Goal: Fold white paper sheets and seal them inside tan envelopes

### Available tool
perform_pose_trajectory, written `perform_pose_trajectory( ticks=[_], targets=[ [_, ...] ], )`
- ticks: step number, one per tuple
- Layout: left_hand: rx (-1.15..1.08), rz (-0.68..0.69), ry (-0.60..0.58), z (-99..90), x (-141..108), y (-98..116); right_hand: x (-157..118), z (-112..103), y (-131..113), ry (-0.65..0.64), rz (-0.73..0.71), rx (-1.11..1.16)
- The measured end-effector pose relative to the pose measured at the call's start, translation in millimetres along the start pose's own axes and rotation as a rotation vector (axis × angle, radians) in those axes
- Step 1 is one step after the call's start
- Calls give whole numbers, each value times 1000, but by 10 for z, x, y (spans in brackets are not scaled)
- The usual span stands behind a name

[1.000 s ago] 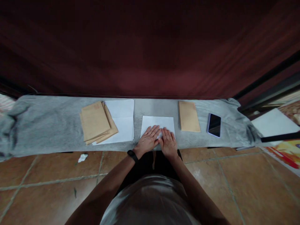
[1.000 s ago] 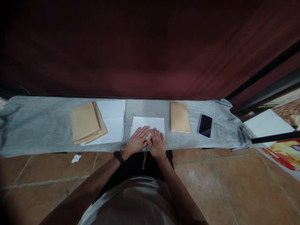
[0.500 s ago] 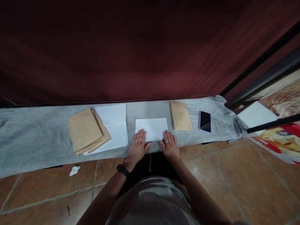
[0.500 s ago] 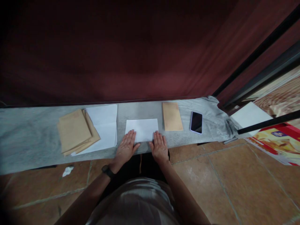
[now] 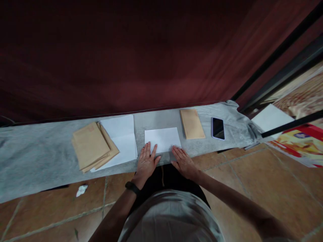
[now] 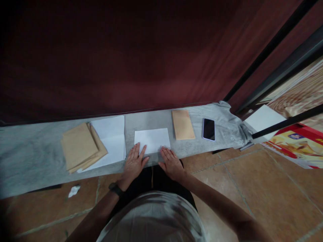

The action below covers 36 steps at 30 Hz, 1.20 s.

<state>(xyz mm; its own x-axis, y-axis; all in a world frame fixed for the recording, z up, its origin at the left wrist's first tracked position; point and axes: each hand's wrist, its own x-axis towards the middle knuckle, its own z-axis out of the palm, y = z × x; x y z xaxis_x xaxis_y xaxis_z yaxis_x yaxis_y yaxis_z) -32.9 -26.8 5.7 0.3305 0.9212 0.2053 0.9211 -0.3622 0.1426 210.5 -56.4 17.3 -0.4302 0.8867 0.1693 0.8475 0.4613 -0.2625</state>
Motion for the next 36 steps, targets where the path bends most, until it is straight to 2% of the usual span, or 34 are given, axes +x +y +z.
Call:
perform_pose_trajectory(
  ticks=[6,12,15,18,24,27,33,36],
  targets=[
    [3,5,-5,-19,5,7,62,-197,29,-81,-134,11],
    [12,-6,0,-18,8,21,321,-602,274,-104,-206,13],
    [11,-11,8,1,5,16,441,-696,373,-94,-227,-17],
    [3,-13,13,16,3,8,502,-553,341,-60,-232,-22],
    [5,0,23,28,4,-8,504,82,-15,-1,-177,-16],
    [12,0,28,41,2,-12,483,271,-70,87,-112,-19],
    [6,-15,35,60,1,-9,437,299,170,220,216,-120],
    [-2,-18,40,54,6,-4,527,258,153,226,282,-156]
  ],
)
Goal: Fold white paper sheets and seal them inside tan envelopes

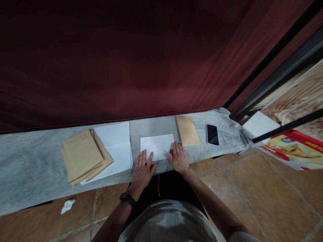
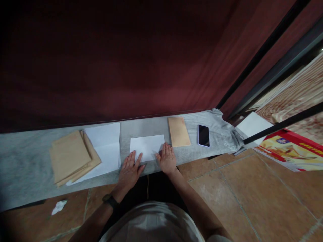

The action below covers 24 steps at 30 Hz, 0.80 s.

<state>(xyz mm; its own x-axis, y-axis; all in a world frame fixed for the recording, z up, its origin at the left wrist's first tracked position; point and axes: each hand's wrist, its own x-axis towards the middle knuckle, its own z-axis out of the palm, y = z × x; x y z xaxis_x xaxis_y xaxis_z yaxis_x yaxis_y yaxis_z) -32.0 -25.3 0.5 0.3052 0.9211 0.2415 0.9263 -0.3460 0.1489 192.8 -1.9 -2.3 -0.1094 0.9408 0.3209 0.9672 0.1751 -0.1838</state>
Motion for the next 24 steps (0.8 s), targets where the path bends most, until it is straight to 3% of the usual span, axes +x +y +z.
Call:
perform_pose_trajectory(
  ticks=[5,8,19,24],
  targets=[
    [11,10,-9,-19,7,8,292,84,-356,-61,-157,86],
    [30,13,2,-23,7,12,446,202,-447,-78,-161,113],
    [34,-9,23,-2,4,15,465,288,-87,27,15,9],
    [-3,-55,0,-4,335,155,459,280,-122,21,34,-5]
  ],
)
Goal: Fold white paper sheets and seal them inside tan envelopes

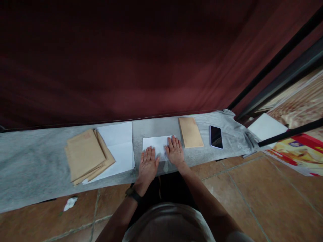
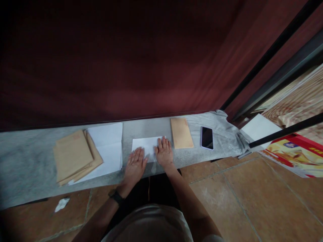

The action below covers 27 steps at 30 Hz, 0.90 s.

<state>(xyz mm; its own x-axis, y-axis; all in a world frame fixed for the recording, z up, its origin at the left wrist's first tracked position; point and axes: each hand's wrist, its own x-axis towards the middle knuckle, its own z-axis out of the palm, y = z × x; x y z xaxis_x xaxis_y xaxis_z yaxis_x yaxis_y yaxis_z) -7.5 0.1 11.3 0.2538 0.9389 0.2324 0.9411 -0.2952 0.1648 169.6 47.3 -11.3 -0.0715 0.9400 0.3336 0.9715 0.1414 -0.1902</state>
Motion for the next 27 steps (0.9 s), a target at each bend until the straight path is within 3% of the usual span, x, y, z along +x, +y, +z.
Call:
perform_pose_trajectory(
  ticks=[5,9,18,27],
  targets=[
    [-58,47,-116,133,465,170,1,-26,-12,-44,11,-14],
    [-27,3,-135,236,625,81,-7,-28,-7,-22,-3,-31],
    [13,-144,-22,249,576,-340,-20,-12,-8,42,-11,-46],
    [-6,-294,117,177,438,-382,-18,1,-4,32,-2,-22]
  ],
)
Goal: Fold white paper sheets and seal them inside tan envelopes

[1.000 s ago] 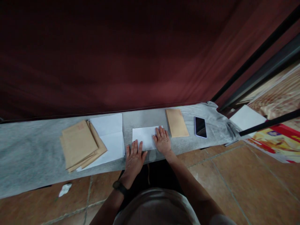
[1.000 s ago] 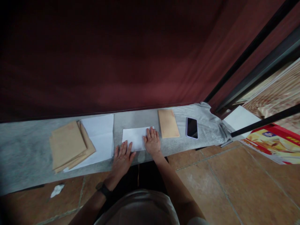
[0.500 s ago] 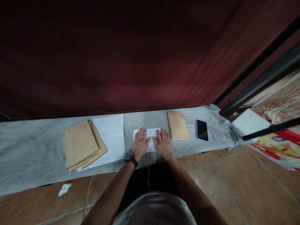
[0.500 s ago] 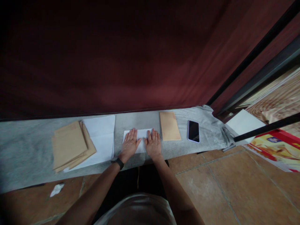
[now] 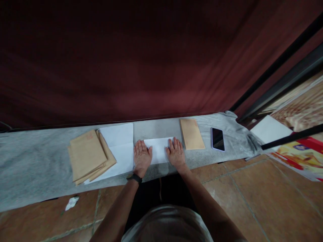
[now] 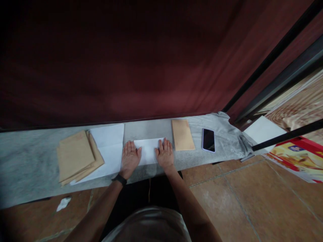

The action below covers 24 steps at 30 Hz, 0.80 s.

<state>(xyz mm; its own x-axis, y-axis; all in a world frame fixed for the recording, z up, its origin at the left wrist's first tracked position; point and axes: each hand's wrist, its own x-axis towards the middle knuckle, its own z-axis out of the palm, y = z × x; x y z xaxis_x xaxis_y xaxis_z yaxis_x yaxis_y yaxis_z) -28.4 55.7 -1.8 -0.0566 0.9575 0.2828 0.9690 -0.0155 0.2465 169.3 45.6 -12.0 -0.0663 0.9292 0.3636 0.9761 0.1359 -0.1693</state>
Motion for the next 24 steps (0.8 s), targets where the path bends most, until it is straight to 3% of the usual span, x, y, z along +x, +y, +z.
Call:
perform_pose_trajectory(
  ticks=[3,6,9,18,24],
  targets=[
    [-25,70,2,-50,-139,127,-6,18,4,2,-3,16],
    [-54,244,-92,-58,-318,305,-11,34,10,5,1,32],
    [-51,288,-143,-34,-450,411,-9,38,14,4,-4,43],
    [-37,212,-62,-106,-587,135,1,26,6,14,-7,12],
    [-27,202,-53,-94,-643,112,0,-23,-65,4,18,49]
  ],
)
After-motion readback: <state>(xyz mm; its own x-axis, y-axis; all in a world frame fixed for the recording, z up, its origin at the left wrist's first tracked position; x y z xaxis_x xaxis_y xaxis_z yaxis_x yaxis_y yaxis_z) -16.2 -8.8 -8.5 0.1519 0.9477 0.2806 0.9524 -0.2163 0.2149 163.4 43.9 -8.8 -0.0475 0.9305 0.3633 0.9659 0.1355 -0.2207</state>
